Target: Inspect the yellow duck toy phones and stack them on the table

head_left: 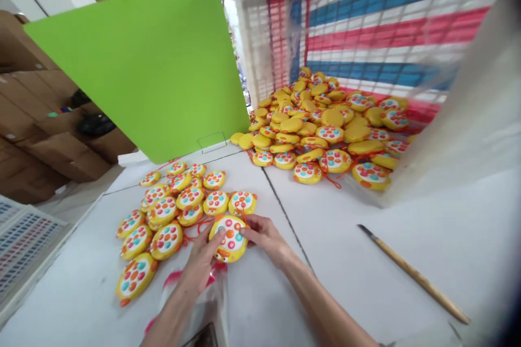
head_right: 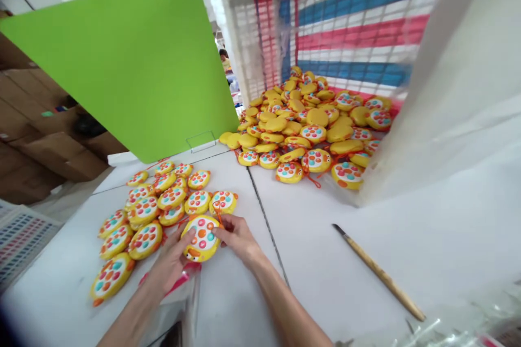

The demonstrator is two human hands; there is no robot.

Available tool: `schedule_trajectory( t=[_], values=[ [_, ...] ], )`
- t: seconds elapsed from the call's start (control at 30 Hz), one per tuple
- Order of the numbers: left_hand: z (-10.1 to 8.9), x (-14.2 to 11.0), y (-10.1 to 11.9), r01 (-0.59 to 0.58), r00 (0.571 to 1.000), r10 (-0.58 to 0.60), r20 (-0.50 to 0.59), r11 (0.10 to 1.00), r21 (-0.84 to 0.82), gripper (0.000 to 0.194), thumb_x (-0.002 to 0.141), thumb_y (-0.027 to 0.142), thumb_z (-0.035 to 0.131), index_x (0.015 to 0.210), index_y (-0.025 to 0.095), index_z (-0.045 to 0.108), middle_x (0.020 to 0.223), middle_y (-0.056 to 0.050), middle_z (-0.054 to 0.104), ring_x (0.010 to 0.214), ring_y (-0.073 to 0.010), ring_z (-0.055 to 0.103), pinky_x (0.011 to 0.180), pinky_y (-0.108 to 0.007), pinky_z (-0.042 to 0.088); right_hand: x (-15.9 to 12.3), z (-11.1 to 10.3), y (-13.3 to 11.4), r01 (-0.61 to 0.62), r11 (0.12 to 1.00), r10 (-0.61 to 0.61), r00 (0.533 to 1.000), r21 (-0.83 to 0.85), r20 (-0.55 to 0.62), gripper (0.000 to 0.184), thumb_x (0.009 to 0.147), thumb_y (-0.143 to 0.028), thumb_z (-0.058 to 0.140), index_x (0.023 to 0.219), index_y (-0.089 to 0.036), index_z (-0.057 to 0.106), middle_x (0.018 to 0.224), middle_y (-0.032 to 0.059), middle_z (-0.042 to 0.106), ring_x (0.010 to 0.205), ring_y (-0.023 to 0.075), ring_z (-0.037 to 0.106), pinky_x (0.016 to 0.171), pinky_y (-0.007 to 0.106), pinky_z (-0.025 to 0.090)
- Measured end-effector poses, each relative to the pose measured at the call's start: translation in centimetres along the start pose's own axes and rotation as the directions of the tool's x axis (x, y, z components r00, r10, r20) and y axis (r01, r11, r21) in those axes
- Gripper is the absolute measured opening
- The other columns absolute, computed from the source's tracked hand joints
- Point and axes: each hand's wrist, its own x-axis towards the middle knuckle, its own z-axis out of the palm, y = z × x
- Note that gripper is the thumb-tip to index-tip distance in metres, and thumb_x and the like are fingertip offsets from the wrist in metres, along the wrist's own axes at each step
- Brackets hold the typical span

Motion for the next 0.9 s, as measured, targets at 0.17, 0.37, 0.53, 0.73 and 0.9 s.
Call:
schedule_trajectory(
  t=[0.17, 0.37, 0.53, 0.73, 0.9],
  values=[
    [-0.3, 0.3, -0.3, -0.061, 0.998, 0.061, -0.031, 0.998, 0.023, 0.047, 0.062, 0.030, 0.076, 0.105, 0.017, 0.061, 0.095, -0.008, 0.070, 0.085, -0.0221, 0.067, 0.069, -0.027, 0.053, 0.0, 0.6, 1.4, 0.117, 0.993, -0.115, 0.991, -0.031, 0.062, 0.044, 0.070, -0.047, 0.069, 0.099, -0.015, 0.064, 0.088, 0.0047, 0.066, 0.077, 0.0169, 0.058, 0.071, 0.029, 0.044],
    [-1.1, 0.3, -0.6, 0.029, 0.956, -0.005, -0.293, 0.996, 0.078, 0.060, 0.056, 0.031, 0.079, 0.109, 0.019, 0.056, 0.092, -0.005, 0.068, 0.074, -0.0187, 0.067, 0.061, -0.025, 0.053, -0.3, 1.5, 2.4, 0.161, 0.976, -0.159, 0.987, -0.149, 0.023, 0.039, 0.071, -0.049, 0.067, 0.087, -0.015, 0.060, 0.078, 0.0027, 0.060, 0.072, 0.0158, 0.054, 0.066, 0.028, 0.043],
    [-1.8, 0.7, -0.6, 0.044, 0.990, -0.029, -0.139, 0.994, 0.102, 0.044, 0.057, 0.035, 0.077, 0.092, 0.015, 0.060, 0.066, -0.001, 0.065, 0.057, -0.0172, 0.064, 0.054, -0.026, 0.052, -0.4, 2.0, 2.9, 0.116, 0.976, -0.118, 0.993, -0.183, 0.000, 0.037, 0.071, -0.048, 0.067, 0.084, -0.014, 0.058, 0.073, 0.0009, 0.057, 0.067, 0.0135, 0.051, 0.061, 0.026, 0.043],
    [-3.4, 0.9, -0.1, 0.180, 0.981, -0.161, -0.110, 0.966, 0.185, 0.049, 0.054, 0.034, 0.080, 0.096, 0.017, 0.060, 0.092, -0.008, 0.068, 0.073, -0.0210, 0.066, 0.063, -0.028, 0.052, -0.2, 1.1, 1.6, 0.068, 0.977, -0.051, 0.995, -0.202, 0.084, 0.042, 0.073, -0.051, 0.064, 0.093, -0.014, 0.064, 0.081, 0.0039, 0.062, 0.069, 0.0139, 0.055, 0.057, 0.024, 0.046],
    [-3.2, 0.9, 0.8, 0.199, 0.976, -0.215, 0.022, 0.933, 0.299, 0.060, 0.057, 0.035, 0.079, 0.109, 0.020, 0.056, 0.104, -0.010, 0.066, 0.087, -0.0239, 0.065, 0.067, -0.029, 0.052, -0.6, 1.0, 0.5, -0.071, 0.986, 0.098, 0.980, -0.154, 0.173, 0.044, 0.076, -0.052, 0.061, 0.105, -0.018, 0.064, 0.081, 0.0028, 0.063, 0.062, 0.0120, 0.056, 0.048, 0.020, 0.045]
  ],
)
